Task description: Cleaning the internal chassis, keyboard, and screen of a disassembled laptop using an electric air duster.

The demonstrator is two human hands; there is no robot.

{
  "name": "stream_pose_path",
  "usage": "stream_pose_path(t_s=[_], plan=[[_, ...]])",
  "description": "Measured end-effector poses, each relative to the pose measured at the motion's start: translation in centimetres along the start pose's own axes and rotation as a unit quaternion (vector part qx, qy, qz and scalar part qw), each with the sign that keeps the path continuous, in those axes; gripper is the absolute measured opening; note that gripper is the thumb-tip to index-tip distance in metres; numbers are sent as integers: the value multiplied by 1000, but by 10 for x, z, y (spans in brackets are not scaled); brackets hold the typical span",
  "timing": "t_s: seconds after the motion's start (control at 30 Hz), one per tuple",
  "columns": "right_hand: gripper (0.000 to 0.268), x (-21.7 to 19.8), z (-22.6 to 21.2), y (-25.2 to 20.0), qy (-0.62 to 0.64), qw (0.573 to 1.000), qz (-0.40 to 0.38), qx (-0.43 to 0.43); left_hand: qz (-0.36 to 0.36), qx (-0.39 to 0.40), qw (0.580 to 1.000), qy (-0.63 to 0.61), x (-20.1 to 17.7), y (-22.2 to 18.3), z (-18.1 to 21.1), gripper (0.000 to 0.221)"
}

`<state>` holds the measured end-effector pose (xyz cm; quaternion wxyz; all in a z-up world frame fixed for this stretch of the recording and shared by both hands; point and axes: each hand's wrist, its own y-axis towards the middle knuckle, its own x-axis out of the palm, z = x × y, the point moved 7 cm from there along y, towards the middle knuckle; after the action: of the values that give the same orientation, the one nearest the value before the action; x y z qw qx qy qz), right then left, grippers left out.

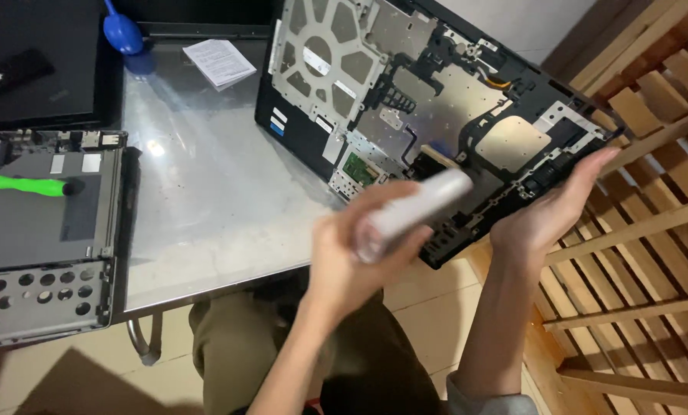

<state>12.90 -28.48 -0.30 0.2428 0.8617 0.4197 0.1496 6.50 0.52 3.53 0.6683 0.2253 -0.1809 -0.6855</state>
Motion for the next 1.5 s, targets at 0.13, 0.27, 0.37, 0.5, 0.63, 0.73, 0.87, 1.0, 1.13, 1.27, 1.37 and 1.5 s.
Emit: stream_pose_path(t_s=[0.13,0.27,0.37,0.5,0.63,0.73,0.87,1.0,1.13,1.27,1.37,1.5], plan=[[97,5,-8,-1,43,999,-3,14,102,19,994,30,-15,0,-8,44],[98,3,3,1,107,994,-17,12,185,23,980,76,-24,-5,-1,45],[102,-1,8,4,92,996,-5,4,106,20,992,71,-20,-2,9,46],[93,11,-5,-3,246,965,-88,-31,-3,-51,999,20,-21,6,-26,44],[73,22,-22,-2,184,981,-52,37,123,-47,985,-113,-50,9,-48,39],[61,32,-42,-4,204,976,-62,30,241,1,965,105,-70,6,-24,40],[61,33,-45,-5,236,969,-67,18,87,-53,993,63,-58,9,-24,45],[62,32,-43,-7,231,969,-89,10,86,-27,996,-19,-72,9,-46,41],[62,37,-47,-7,245,965,-94,12,150,-51,982,105,-88,10,-22,40],[63,37,-49,-7,247,963,-106,0,-31,-106,992,55,-56,9,-24,40],[57,21,-20,-2,219,974,-56,28,-65,-118,991,-27,-59,8,-40,38],[57,33,-44,-8,248,964,-99,9,113,-67,980,147,-97,12,-31,41]])
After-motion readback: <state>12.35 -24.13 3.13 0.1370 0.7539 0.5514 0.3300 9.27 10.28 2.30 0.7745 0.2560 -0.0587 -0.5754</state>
